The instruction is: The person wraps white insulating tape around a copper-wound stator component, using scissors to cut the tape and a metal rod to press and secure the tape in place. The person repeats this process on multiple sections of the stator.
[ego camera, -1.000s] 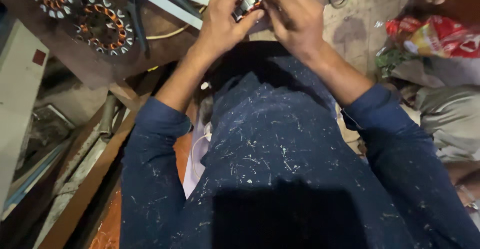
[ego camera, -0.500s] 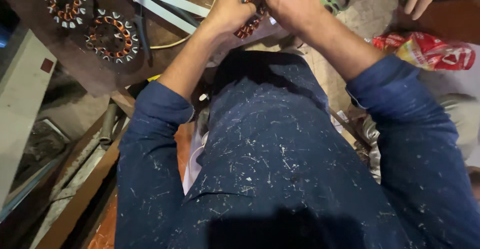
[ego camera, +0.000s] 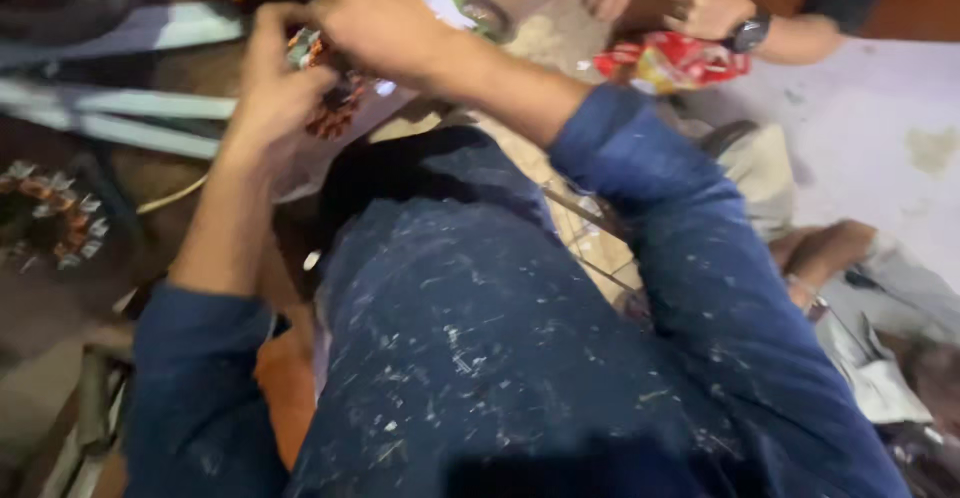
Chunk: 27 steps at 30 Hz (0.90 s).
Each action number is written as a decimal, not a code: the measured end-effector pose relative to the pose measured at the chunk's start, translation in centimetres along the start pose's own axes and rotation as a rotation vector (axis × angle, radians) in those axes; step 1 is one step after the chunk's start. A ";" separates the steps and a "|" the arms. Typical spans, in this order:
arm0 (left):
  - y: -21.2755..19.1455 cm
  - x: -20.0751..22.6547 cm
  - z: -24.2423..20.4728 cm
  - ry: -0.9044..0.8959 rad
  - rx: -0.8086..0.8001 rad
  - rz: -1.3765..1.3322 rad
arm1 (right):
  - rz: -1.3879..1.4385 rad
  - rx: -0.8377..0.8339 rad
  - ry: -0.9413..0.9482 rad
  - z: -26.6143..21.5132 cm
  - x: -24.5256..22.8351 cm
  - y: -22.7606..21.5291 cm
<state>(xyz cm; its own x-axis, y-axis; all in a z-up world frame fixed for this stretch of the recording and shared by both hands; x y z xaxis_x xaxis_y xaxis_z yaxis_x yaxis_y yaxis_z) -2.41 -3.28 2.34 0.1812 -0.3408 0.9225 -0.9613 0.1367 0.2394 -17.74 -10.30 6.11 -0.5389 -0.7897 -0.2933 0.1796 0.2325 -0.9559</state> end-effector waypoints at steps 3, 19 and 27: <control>-0.3 -0.6 -0.2 -0.137 0.077 0.030 | 0.064 0.090 -0.003 -0.4 0.4 1.7; -1.6 -2.8 -0.8 -0.027 0.189 0.117 | 0.253 0.182 0.211 -2.5 -2.5 -0.5; -1.5 -3.5 -0.2 -0.030 0.154 0.083 | 0.063 0.123 0.045 -1.6 -2.6 -1.2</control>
<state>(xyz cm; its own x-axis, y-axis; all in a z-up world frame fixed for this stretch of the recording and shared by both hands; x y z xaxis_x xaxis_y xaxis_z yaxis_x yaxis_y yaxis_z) -1.59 -2.11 -1.17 0.0955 -0.3625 0.9271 -0.9935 0.0225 0.1112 -17.91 -7.63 8.03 -0.5593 -0.7488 -0.3557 0.3126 0.2069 -0.9271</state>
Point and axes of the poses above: each hand's wrist, its own z-axis towards the middle knuckle, its own y-axis out of the palm, x = y × z, the point moved 3 cm from there along z, towards the middle knuckle, and after that the axes turned 6 degrees about -z, right-handed, at the moved point
